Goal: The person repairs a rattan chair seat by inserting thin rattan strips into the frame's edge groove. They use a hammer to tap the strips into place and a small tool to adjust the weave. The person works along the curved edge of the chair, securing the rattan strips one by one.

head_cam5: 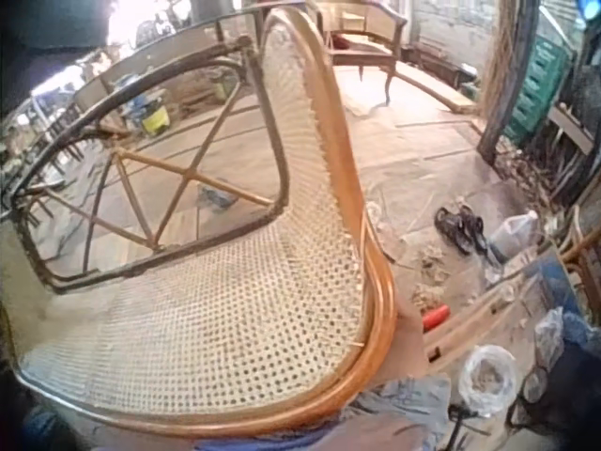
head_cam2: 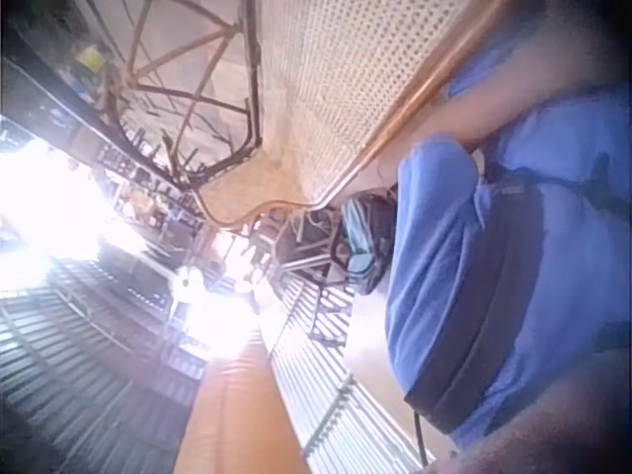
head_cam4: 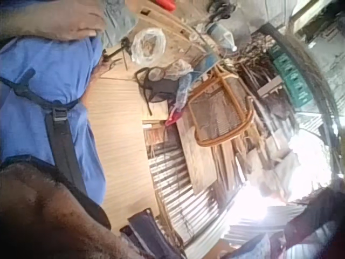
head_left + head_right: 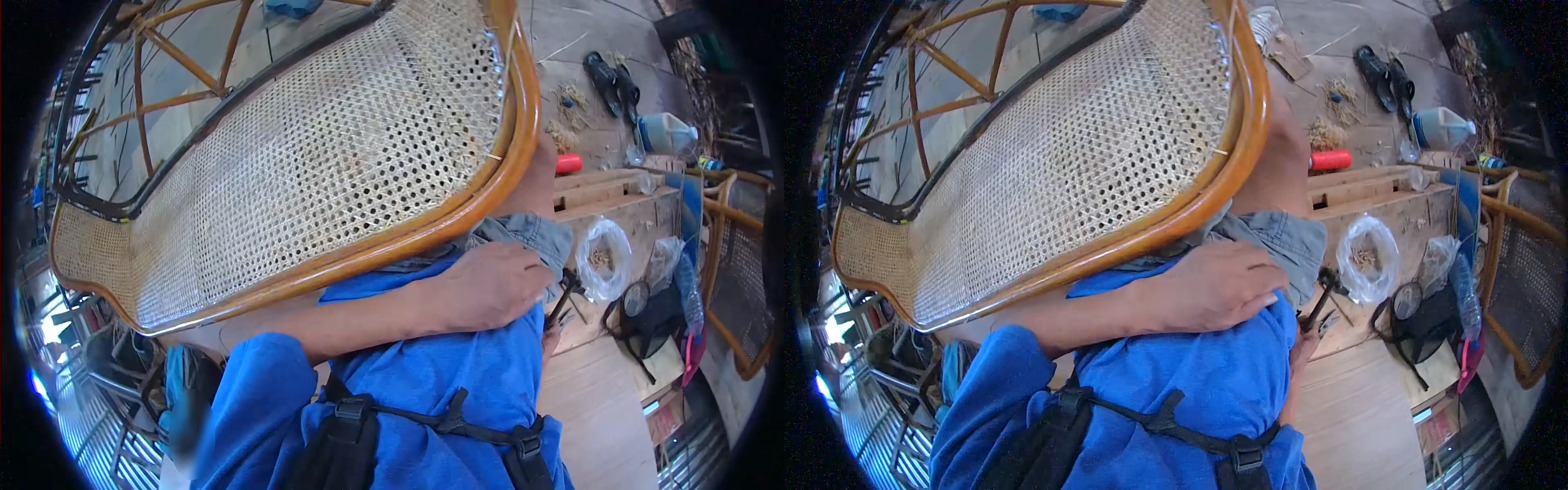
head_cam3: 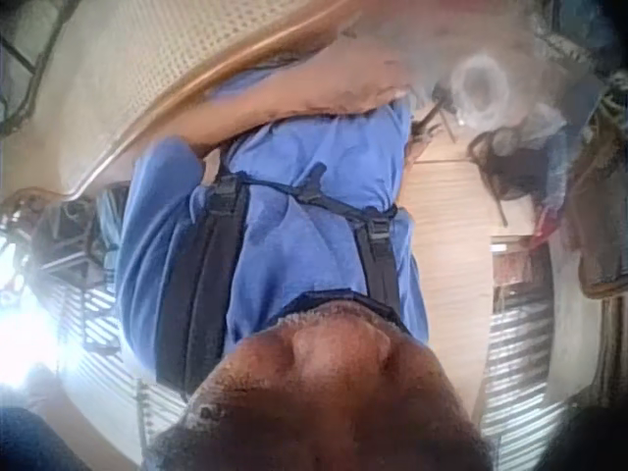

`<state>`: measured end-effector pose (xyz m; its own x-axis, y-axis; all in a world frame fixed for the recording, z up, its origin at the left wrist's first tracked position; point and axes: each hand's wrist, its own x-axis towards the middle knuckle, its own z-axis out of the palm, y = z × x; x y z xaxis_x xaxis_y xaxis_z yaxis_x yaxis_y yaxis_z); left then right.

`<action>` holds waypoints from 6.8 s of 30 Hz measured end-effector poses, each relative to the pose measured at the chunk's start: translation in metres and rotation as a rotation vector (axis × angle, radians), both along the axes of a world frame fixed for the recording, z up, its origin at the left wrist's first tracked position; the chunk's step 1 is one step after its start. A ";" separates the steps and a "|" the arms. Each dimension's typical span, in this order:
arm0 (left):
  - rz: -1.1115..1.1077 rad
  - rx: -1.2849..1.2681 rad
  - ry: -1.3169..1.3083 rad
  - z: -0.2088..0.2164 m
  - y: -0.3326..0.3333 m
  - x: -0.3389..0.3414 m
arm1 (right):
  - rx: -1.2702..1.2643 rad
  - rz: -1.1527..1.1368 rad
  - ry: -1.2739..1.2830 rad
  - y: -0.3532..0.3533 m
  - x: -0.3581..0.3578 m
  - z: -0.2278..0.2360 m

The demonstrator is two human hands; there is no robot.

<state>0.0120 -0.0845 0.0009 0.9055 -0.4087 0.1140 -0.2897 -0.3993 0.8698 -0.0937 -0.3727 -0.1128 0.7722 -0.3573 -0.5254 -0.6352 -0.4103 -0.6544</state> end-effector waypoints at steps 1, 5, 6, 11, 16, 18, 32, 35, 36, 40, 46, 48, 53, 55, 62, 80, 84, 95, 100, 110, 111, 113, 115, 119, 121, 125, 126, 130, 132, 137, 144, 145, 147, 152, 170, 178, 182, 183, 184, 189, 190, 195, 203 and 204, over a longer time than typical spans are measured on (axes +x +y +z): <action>-0.077 0.022 0.052 -0.003 0.001 0.001 | 0.008 0.003 0.006 0.001 -0.002 0.002; -0.133 -0.009 0.097 -0.014 0.001 -0.002 | 0.031 0.005 -0.001 0.003 -0.004 0.015; -0.147 0.002 0.118 -0.014 0.003 0.000 | 0.030 0.006 -0.013 0.005 -0.002 0.019; -0.174 0.005 0.175 -0.001 0.004 0.013 | -0.120 0.019 -0.241 0.021 0.031 0.062; -0.119 -0.042 0.178 0.018 -0.017 0.017 | -0.082 0.110 -0.428 0.046 0.114 0.156; -0.055 -0.120 0.183 0.023 -0.017 0.020 | 0.181 0.095 -0.535 0.077 0.138 0.178; 0.614 -0.154 0.618 0.045 0.067 -0.013 | 0.258 0.331 -0.478 0.152 0.196 0.141; 0.602 -0.114 0.674 0.041 0.084 -0.013 | 0.231 0.313 -0.446 0.130 0.209 0.133; 0.581 -0.100 0.692 0.039 0.086 -0.013 | 0.207 0.316 -0.446 0.123 0.212 0.130; 0.520 0.083 0.637 0.034 0.084 -0.013 | 0.176 0.309 -0.418 0.104 0.219 0.125; 0.516 0.178 0.762 0.043 0.082 -0.005 | 0.199 0.320 -0.329 0.106 0.212 0.121; 0.511 0.211 0.724 0.042 0.081 -0.006 | 0.193 0.343 -0.317 0.108 0.211 0.120; 0.505 0.248 0.685 0.042 0.081 -0.006 | 0.153 0.378 -0.308 0.108 0.214 0.122; 0.506 0.243 0.690 0.041 0.081 -0.007 | 0.129 0.400 -0.312 0.107 0.217 0.125; 0.527 0.253 0.487 0.036 0.078 -0.010 | -0.020 0.602 -0.356 0.111 0.234 0.151; 0.536 0.295 0.524 0.041 0.069 -0.009 | -0.230 1.239 -0.308 0.135 0.266 0.190; 0.530 0.271 0.575 0.044 0.070 -0.006 | -0.322 1.409 -0.184 0.155 0.279 0.206; 0.537 0.215 0.706 0.050 0.070 -0.004 | -0.330 1.465 -0.289 0.176 0.288 0.211; 0.528 0.201 0.865 0.058 0.070 0.001 | -0.351 1.531 -0.276 0.181 0.290 0.215; 0.468 0.188 0.883 0.057 0.074 0.005 | -0.393 1.509 -0.135 0.195 0.295 0.234; 0.478 0.192 0.882 0.057 0.073 0.003 | -0.373 1.509 -0.130 0.196 0.295 0.232; 0.501 0.208 0.866 0.056 0.072 0.000 | -0.508 1.681 -0.193 0.191 0.294 0.219; 0.507 0.224 0.833 0.054 0.068 -0.002 | -0.557 1.689 -0.223 0.187 0.293 0.218; 0.352 0.191 0.791 0.072 0.061 -0.009 | -0.512 1.532 -0.201 0.186 0.298 0.223; 0.080 0.107 0.727 0.083 0.063 -0.020 | -0.541 1.537 -0.198 0.184 0.299 0.225; 0.061 0.091 0.700 0.068 0.067 -0.027 | -0.585 1.585 -0.260 0.182 0.286 0.218; 0.106 0.101 0.679 0.063 0.068 -0.029 | -0.589 1.589 -0.274 0.182 0.282 0.219; 0.304 0.066 0.630 0.046 0.067 -0.041 | -0.597 1.534 -0.215 0.191 0.271 0.221; 0.357 0.023 0.659 0.044 0.071 -0.049 | -0.495 1.446 -0.202 0.200 0.263 0.214; 0.389 0.004 0.667 0.037 0.083 -0.064 | -0.478 1.421 -0.336 0.227 0.243 0.171; 0.487 -0.064 0.470 0.022 0.090 -0.075 | -0.825 1.448 -0.379 0.240 0.236 0.154; 0.507 -0.065 0.407 0.020 0.090 -0.074 | -0.885 1.445 -0.396 0.241 0.235 0.153; 0.529 -0.103 0.508 0.023 0.092 -0.066 | -0.846 1.384 -0.463 0.242 0.235 0.152; 0.567 -0.166 0.569 0.018 0.092 -0.066 | -0.633 1.369 -0.436 0.237 0.237 0.155; 0.522 -0.165 0.741 0.022 0.096 -0.062 | -0.712 1.238 -0.452 0.216 0.232 0.170; 0.430 -0.073 0.352 0.008 0.090 -0.073 | -0.857 1.440 -0.092 0.207 0.228 0.232; 0.388 0.001 0.445 0.014 0.091 -0.072 | -0.882 1.603 -0.270 0.215 0.234 0.243; 0.396 0.007 0.438 0.014 0.090 -0.072 | -0.892 1.624 -0.287 0.219 0.235 0.245; 0.405 0.013 0.432 0.013 0.090 -0.072 | -0.868 1.628 -0.292 0.223 0.236 0.248; 0.395 -0.013 0.483 0.012 0.091 -0.072 | -0.921 1.709 -0.293 0.229 0.240 0.249; 0.400 -0.020 0.473 0.011 0.091 -0.072 | -0.992 1.746 -0.288 0.228 0.240 0.248; 0.389 -0.043 0.477 0.013 0.094 -0.071 | -0.844 1.660 -0.252 0.238 0.238 0.257; 0.386 -0.028 0.521 0.013 0.093 -0.069 | -0.882 1.657 -0.224 0.230 0.238 0.256; 0.387 -0.022 0.522 0.014 0.093 -0.069 | -0.808 1.633 -0.247 0.229 0.239 0.253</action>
<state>-0.0566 0.0088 0.0149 0.9256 -0.0441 -0.3760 0.3344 -0.3704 0.8666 0.1449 -0.1434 0.1406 0.5912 0.6621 -0.4606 0.7416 -0.6708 -0.0123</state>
